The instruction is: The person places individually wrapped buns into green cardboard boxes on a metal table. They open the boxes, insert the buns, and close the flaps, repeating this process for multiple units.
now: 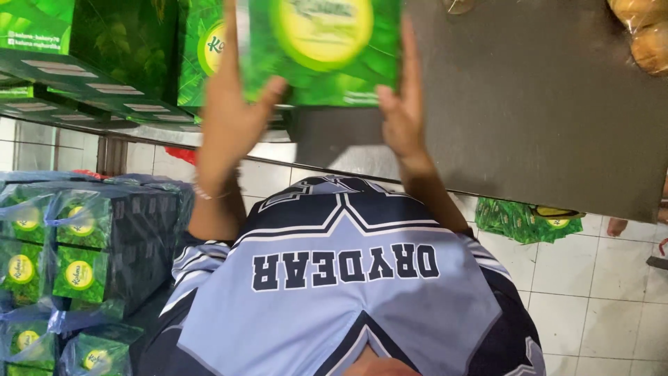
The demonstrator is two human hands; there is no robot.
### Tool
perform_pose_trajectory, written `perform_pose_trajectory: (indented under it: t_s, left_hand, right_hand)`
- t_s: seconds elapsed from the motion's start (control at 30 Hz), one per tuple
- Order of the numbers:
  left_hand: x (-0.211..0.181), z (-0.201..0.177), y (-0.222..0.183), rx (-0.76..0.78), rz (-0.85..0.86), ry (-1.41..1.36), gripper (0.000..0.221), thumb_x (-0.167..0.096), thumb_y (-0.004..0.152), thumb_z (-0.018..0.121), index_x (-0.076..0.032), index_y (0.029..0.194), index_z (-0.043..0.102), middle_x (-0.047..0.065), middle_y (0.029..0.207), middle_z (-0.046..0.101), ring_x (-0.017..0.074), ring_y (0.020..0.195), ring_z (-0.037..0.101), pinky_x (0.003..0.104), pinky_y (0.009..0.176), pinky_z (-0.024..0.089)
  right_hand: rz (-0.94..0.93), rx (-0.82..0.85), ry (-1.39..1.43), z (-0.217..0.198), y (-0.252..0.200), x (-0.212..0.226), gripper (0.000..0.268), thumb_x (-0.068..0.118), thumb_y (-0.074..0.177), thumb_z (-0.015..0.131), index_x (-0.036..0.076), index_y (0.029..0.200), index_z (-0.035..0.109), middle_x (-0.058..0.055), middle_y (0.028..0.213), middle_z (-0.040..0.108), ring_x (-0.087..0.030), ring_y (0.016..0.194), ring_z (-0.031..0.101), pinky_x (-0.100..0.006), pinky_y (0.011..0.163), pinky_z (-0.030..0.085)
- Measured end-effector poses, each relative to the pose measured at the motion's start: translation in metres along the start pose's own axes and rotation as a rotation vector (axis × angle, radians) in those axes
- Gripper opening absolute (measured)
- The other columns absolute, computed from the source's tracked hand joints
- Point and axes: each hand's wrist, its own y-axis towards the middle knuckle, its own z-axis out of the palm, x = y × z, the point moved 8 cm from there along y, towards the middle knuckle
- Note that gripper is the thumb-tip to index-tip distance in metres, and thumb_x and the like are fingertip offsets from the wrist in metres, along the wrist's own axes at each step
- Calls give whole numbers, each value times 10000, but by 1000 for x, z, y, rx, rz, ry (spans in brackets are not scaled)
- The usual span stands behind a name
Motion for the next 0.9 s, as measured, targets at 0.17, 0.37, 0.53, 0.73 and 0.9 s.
perform_pose_trajectory:
  t_s: [0.17,0.37,0.53,0.73,0.9]
  left_hand:
    - [19,-48,-10,-198,-22,382,661,-339,1156,706,-75,1651,356,198,1400,651,369,1254,674,422,1079,533]
    - [9,-55,-16,-392,70,708,409,-128,1023,747,-19,1384,591,224,1479,551,428,1313,540,477,1105,441]
    - [1,-58,-13,-499,111,612,290,-58,1040,757,-62,1317,674,124,1425,594,336,1307,563,453,1127,445]
    - [17,-59,-8,-432,70,544,215,-44,1039,730,-58,1249,684,98,1355,624,323,1271,586,427,1090,473]
    - [23,-58,-10,-396,71,534,209,-32,1034,692,-48,1242,677,101,1301,632,320,1287,616,420,1106,493]
  right_hand:
    - [72,116,-62,76,18,-28,749,512,1098,569,234,1679,187,-113,1726,208,-281,1561,327,-440,1309,348]
    - [56,151,-172,112,18,-25,766,563,1088,566,213,1681,231,-147,1674,279,-308,1561,359,-445,1279,400]
    - [16,192,-266,128,12,-20,789,557,1082,572,196,1680,204,-150,1688,259,-328,1582,313,-459,1321,288]
    - [-25,341,-273,112,10,-20,748,521,1097,571,168,1677,258,-132,1743,268,-329,1580,307,-473,1359,277]
    - [250,443,-453,58,-15,-68,550,408,1073,542,193,1572,465,-102,1652,416,-314,1539,372,-475,1252,326]
